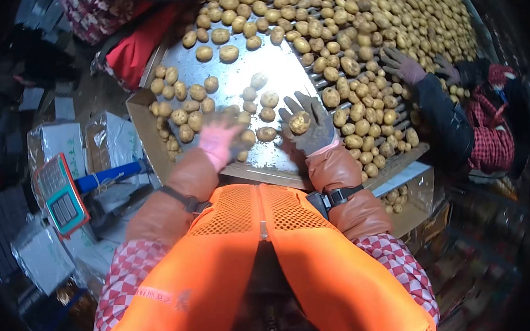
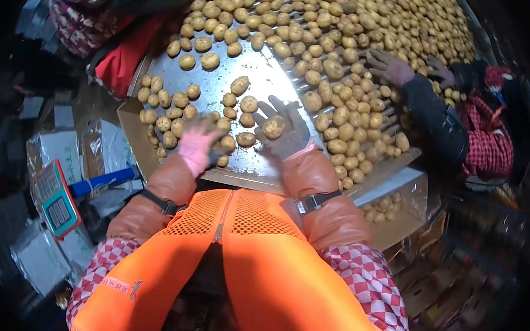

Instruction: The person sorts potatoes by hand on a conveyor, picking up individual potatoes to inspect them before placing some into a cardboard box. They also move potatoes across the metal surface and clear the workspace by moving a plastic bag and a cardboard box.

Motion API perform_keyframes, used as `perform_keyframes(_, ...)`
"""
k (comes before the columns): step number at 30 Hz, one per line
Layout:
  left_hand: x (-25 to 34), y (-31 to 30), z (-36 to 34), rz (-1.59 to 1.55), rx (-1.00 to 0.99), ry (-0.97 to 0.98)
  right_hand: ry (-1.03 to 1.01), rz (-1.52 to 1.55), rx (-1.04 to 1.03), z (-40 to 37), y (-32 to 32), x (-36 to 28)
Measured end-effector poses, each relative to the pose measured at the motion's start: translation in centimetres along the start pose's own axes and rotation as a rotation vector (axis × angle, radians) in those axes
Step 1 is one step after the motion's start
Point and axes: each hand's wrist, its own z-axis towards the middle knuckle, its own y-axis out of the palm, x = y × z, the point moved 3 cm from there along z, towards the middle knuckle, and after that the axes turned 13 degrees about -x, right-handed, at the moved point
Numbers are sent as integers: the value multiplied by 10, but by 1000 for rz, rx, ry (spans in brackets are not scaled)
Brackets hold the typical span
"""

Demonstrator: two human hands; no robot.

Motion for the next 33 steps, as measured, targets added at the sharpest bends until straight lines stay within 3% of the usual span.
perform_keyframes(2, -40, 17, -12, -121, 157, -76, -37, -21, 23, -6, 7, 8)
perform_keyframes(3, -42, 16, -16, -175, 173, -178, -64, 16, 42, -9, 8, 11)
perform_keyframes(4, -39, 17, -15, -173, 162, -155, -88, 20, 52, -12, 5, 13)
perform_keyframes(6, -22, 16, -10, 9, 281, -77, -151, 90, -14, -18, -4, 20)
perform_keyframes(7, -7, 9, -6, 29, 318, 95, -174, 73, 26, -23, -1, 22)
perform_keyframes(11, 17, 11, 29, 34, 178, 370, -243, 134, -5, -45, -3, 32)
perform_keyframes(16, 23, 4, 100, 162, 62, 291, -307, 128, 6, -66, 1, 35)
perform_keyframes(17, 13, 0, 110, 259, -141, 263, -314, 96, 74, -71, 8, 34)
perform_keyframes(18, 3, -9, 110, 285, -188, 240, -319, 65, 142, -76, 12, 31)
perform_keyframes(19, -8, -19, 111, 188, -181, 155, -333, 46, 113, -81, 10, 30)
perform_keyframes(20, -36, -12, 107, 173, -20, 121, -350, 47, 114, -84, 11, 28)
perform_keyframes(22, -65, -25, 83, 146, -61, 28, -398, -2, 182, -92, 13, 24)
perform_keyframes(24, -90, -12, 60, 168, -34, -87, -453, 45, 78, -97, -2, 23)
perform_keyframes(26, -86, -9, 37, 77, 34, -177, -507, -177, 177, -104, -11, 26)
perform_keyframes(27, -76, -4, 28, 100, 107, -181, -513, -674, 313, -102, -49, 27)
perform_keyframes(28, -63, 2, 23, 116, 181, -180, -424, 78, 223, -113, -17, 19)
perform_keyframes(31, -11, 26, 10, 126, 27, 168, -277, 7, 349, -125, -48, 18)
perform_keyframes(33, 11, 14, 11, 140, -90, 218, -239, -15, 299, -139, -60, 12)
